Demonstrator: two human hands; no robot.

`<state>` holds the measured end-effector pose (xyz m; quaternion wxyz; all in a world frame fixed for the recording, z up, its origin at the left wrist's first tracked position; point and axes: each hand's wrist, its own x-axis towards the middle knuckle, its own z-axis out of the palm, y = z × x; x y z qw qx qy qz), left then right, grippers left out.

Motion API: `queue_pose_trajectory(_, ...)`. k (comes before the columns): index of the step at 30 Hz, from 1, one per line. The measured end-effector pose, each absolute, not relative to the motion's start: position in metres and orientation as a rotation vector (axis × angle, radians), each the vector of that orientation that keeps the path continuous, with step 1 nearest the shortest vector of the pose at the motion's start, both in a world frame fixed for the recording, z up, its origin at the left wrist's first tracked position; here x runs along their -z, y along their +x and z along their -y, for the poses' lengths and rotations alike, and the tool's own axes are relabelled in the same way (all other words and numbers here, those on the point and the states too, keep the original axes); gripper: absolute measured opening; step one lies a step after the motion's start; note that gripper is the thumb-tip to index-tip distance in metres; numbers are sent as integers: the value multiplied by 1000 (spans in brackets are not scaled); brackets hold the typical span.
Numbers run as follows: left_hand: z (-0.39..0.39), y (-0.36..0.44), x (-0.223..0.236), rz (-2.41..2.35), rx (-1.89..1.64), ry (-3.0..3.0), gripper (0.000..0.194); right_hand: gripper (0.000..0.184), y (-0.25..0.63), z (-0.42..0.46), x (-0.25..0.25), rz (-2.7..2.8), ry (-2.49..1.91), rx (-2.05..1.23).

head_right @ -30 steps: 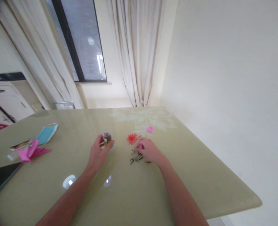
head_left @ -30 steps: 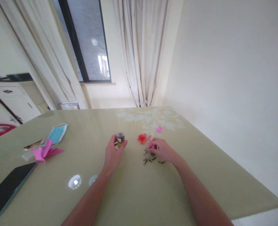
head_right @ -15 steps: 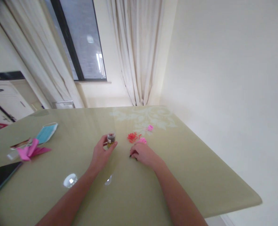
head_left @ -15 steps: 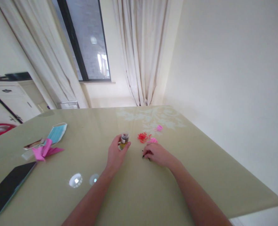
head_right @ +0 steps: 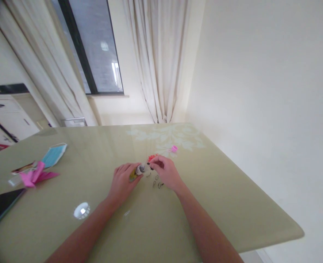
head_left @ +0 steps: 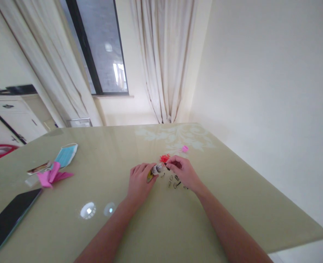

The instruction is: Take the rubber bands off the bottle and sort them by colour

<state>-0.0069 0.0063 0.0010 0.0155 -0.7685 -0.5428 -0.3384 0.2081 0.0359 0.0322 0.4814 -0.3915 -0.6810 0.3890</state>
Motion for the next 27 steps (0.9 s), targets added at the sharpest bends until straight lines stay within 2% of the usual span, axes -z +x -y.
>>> queue_pose_trajectory(6,-3,-6,0,1572,1002,-2349,40,15,200,-32,-26,1659,-1007,-864)
queue_pose_trajectory(11,-2,-6,0,1516,942,-2318,42,22,199,-31,-23,1545,-972,-926)
queue_pose_trajectory(15,-5,-5,3,1608,956,-2309,42,13,202,-32,-24,1628,-911,-1039)
queue_pose_trajectory(22,-8,-6,6,1660,1004,-2325,42,18,205,-30,-28,1638,-957,-1050)
queue_pose_trajectory(27,-6,-3,6,1633,1045,-2399,42,29,203,-27,-33,1470,-919,-1141)
